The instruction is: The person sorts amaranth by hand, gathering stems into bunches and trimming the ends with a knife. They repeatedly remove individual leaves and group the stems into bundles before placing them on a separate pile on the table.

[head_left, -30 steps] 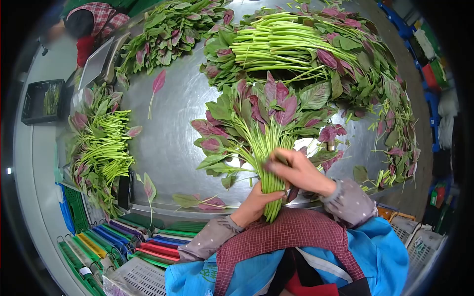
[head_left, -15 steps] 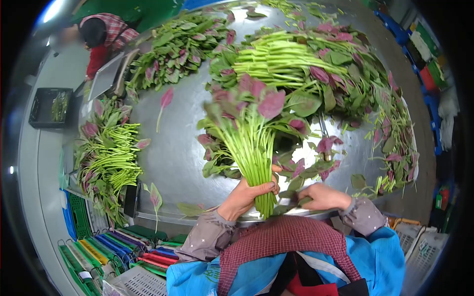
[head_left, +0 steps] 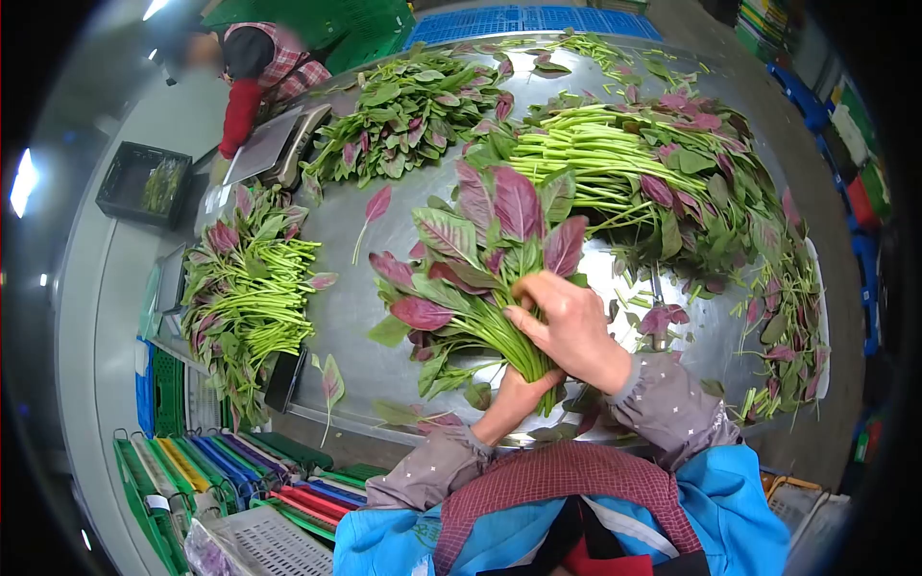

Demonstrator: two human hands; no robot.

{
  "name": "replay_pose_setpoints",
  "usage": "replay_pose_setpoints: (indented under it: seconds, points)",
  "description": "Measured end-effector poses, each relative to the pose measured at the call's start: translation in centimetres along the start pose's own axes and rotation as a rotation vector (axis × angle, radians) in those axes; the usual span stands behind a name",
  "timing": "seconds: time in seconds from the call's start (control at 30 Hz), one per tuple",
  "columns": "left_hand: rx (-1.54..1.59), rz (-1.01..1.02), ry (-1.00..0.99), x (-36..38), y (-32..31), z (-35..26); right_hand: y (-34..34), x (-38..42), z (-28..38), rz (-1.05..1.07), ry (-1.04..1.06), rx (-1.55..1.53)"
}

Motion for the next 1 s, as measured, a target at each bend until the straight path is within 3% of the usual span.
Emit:
replay_pose_setpoints:
  seconds: [0.1, 0.13, 0.2, 0.23, 0.27, 0.3, 0.33, 0.37, 0.4, 0.53, 0.6, 0.77, 1.0]
  points:
    - [-0.086, 0.003, -0.002, -0.3, 0.8, -0.3, -0.3, 0.5, -0.2, 0.033, -0.031, 0.074]
    - [-0.098, -0.027, -0.034, -0.4, 1.4, 0.3, -0.3, 0.8, -0.3, 0.105, -0.021, -0.039]
    - [-0.259, -0.101, -0.063, -0.8, 3.7, 1.0, -0.9, 2.2, -0.4, 0.413, -0.024, -0.232]
    - [-0.354, -0.135, -0.079, -1.0, 5.2, 0.8, -1.5, 3.7, -0.8, 0.684, -0.068, -0.242]
    - [-0.86, -0.022, -0.181, -1.4, 5.8, -1.4, -2.4, 5.6, -2.0, 0.88, -0.022, -0.228]
    - [-0.997, -0.033, -0.218, -1.7, 7.5, -2.0, -2.7, 7.2, -2.8, 1.1, -0.11, -0.261]
    - [-1.035, -0.087, -0.211, -2.0, 9.5, -2.4, -2.7, 8.2, -3.7, 1.141, -0.161, -0.232]
    - [-0.986, -0.165, -0.171, -2.1, 11.7, -2.3, -2.6, 8.8, -5.0, 1.084, -0.129, -0.175]
    - [-0.83, -0.28, -0.102, -1.9, 14.3, -2.0, -2.2, 9.6, -7.9, 0.882, -0.243, -0.138]
    - [-0.078, -0.655, 0.089, 0.0, 18.9, 1.6, -2.0, 10.6, -10.6, 0.848, -0.377, -0.127]
    - [0.124, -0.746, 0.116, 0.5, 20.0, 3.2, -2.1, 10.9, -11.3, 0.791, -0.391, -0.056]
    - [0.425, -0.845, 0.13, -0.4, 21.5, 5.0, -2.5, 11.4, -11.1, 0.811, -0.38, -0.058]
    - [0.577, -0.865, 0.138, -1.7, 22.0, 5.2, -2.7, 11.1, -11.0, 0.806, -0.427, -0.109]
Point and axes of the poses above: each hand's wrist, its own x-axis away from the middle knuckle, its own y-axis out of the back of the hand, z = x × y, the point moved 6 cm from there along -x, towards the middle knuckle, and after that the axes turned 11 degrees about -y, right-handed, at the moved point
